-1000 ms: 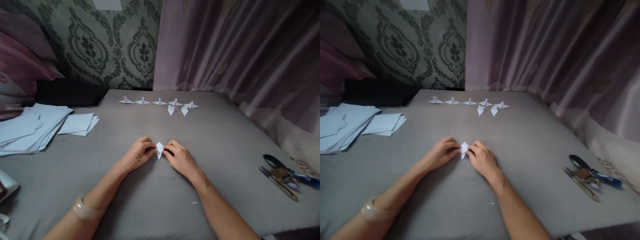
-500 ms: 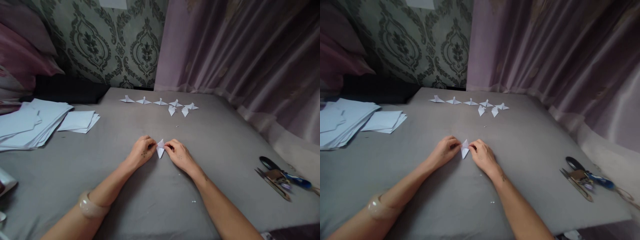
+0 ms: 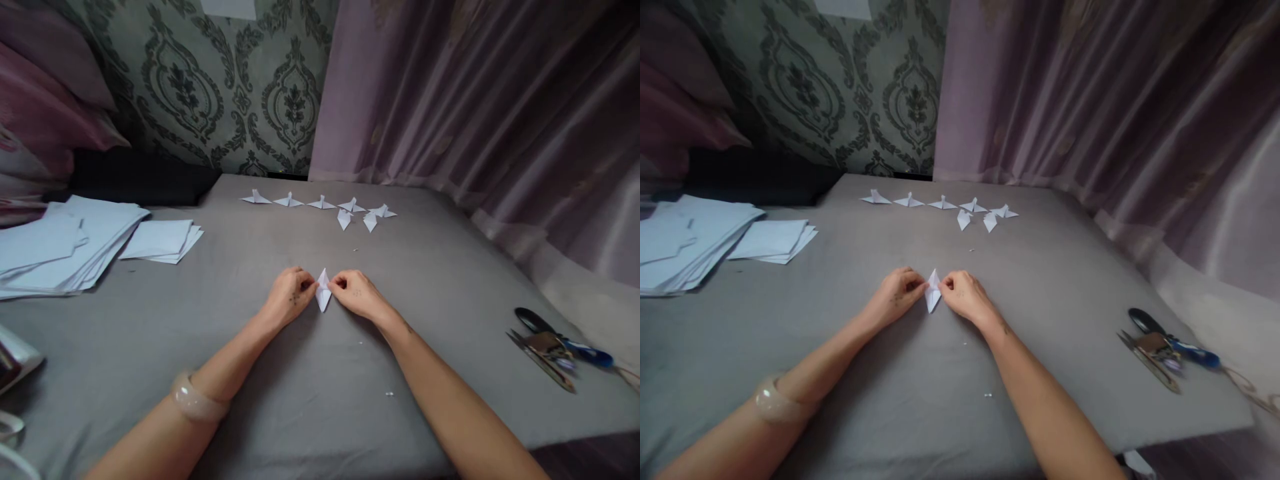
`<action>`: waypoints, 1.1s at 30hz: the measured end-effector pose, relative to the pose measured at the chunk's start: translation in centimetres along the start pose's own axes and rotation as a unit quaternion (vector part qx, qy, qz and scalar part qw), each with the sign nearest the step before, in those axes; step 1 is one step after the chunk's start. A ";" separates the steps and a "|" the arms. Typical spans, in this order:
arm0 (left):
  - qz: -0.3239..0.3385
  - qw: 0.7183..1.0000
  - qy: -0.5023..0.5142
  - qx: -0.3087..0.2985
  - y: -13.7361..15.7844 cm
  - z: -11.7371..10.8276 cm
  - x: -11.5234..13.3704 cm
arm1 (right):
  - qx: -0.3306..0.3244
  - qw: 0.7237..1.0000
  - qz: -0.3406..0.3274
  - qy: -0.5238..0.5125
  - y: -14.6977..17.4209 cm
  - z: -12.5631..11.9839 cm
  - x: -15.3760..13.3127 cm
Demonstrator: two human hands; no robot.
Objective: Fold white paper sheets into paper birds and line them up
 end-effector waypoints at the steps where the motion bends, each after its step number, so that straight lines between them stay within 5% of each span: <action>1: 0.002 1.000 -0.001 0.000 0.0 0.0 -0.1 | -0.007 1.000 0.008 -0.003 0.0 -0.1 0.0; 15: 0.079 0.990 -0.116 0.006 0.2 0.7 -0.3 | 0.009 0.998 -0.022 -0.054 0.3 0.2 0.1; 25: 0.175 0.956 -0.211 -0.102 1.1 1.2 1.5 | 0.022 0.945 0.044 -0.323 1.1 2.2 3.0; 33: 0.173 0.975 -0.123 -0.069 1.4 0.7 0.8 | 0.153 0.969 -0.174 -0.088 3.1 0.4 -0.6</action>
Point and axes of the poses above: each hand's wrist, its own y-axis away from the middle knuckle, its own z-axis out of the palm, x = y × z, the point moved 4 cm from there along -y, towards the middle knuckle, and after that the axes turned 13 degrees about y, right-handed, at the moved point
